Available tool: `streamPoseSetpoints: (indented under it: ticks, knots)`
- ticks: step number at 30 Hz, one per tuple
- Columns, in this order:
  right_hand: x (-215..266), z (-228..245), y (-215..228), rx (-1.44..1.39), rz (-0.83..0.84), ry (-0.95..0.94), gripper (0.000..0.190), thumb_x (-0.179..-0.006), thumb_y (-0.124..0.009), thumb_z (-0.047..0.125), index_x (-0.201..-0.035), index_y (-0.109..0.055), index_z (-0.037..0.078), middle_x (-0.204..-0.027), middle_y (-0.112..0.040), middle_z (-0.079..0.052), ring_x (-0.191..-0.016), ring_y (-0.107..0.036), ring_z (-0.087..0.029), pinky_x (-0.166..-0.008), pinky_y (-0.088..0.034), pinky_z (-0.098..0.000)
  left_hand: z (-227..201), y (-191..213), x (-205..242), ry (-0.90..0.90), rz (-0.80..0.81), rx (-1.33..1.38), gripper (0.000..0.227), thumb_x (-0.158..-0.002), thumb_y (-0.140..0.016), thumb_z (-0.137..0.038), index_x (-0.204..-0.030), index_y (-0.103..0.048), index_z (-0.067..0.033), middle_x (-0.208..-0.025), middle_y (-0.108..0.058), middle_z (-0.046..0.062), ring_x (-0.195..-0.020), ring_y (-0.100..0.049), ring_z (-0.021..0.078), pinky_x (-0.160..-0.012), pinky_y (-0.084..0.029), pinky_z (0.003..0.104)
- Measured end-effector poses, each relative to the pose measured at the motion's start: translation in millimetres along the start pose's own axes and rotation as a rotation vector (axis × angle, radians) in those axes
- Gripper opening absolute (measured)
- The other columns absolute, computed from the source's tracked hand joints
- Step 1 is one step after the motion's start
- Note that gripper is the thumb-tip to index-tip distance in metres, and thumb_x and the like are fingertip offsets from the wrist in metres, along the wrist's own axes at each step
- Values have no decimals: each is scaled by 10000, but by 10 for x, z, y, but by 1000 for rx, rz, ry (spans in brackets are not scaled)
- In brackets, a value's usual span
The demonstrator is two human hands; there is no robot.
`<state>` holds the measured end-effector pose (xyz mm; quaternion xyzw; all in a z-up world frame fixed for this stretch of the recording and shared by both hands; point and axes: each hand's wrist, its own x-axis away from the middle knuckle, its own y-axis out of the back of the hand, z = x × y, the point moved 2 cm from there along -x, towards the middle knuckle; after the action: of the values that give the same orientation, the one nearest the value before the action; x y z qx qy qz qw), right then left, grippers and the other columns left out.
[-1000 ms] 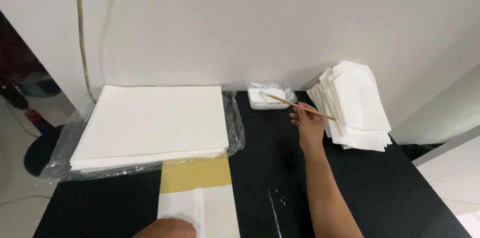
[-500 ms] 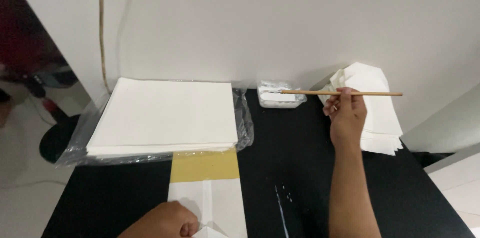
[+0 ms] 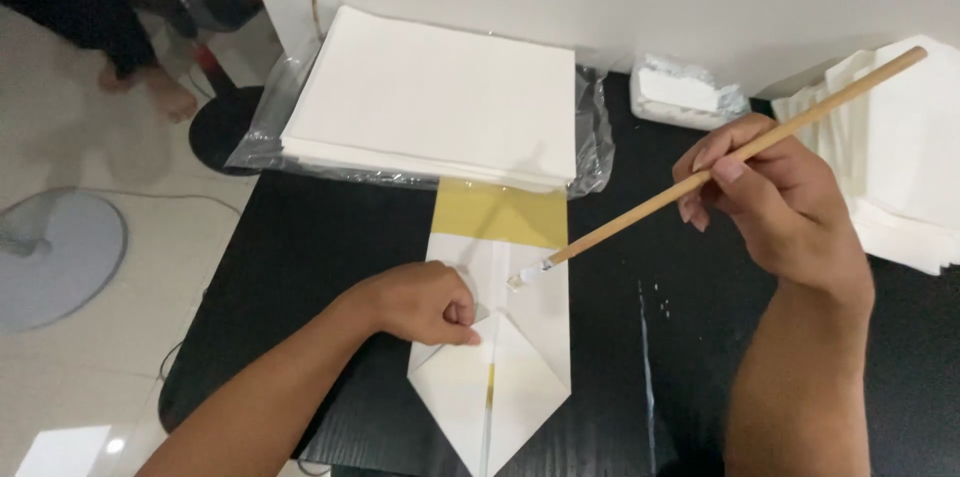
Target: Folding the bottom of a paper bag and applying glue using a wooden stick to seal it.
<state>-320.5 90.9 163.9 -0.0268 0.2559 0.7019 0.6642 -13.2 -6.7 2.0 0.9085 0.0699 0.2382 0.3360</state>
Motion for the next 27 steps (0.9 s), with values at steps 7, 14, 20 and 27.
streamPoseSetpoints:
  ticks: [7, 14, 20, 27]
  knots:
    - [-34, 47, -249, 192, 241, -85, 220, -1065, -478, 186, -1066, -603, 5, -930, -662, -110, -720, -720, -184, -576, -616, -262, 35, -26, 10, -5, 6, 29, 183, -865, -728, -372, -867, -779, -197, -834, -777, -72, -769, -706, 76, -669, -519, 277]
    - [-15, -8, -438, 126, 330, -145, 194, -1061, -465, 106, -1084, -624, -2, -1022, -624, -113, -768, -710, -201, -651, -596, -279, 25, -2, 14, -12, 47, 67, 173, -873, -710, -321, -900, -784, -167, -852, -788, -60, -755, -703, 80, -660, -524, 265]
    - [-63, -61, -530, 155, 365, -196, 225, -1066, -443, 83, -1030, -652, 5, -1053, -617, -87, -792, -702, -184, -668, -593, -275, 14, -12, 28, -19, 36, 73, 159, -892, -696, -300, -864, -769, -161, -823, -778, -60, -738, -690, 81, -644, -511, 272]
    - [-81, 4, -398, 164, 346, -108, 201, -1062, -469, 117, -1134, -622, 7, -1042, -651, -108, -811, -725, -172, -686, -614, -253, -55, 22, 60, 21, 33, -3, 158, -894, -680, -322, -861, -753, -186, -815, -763, -81, -751, -690, 94, -647, -502, 314]
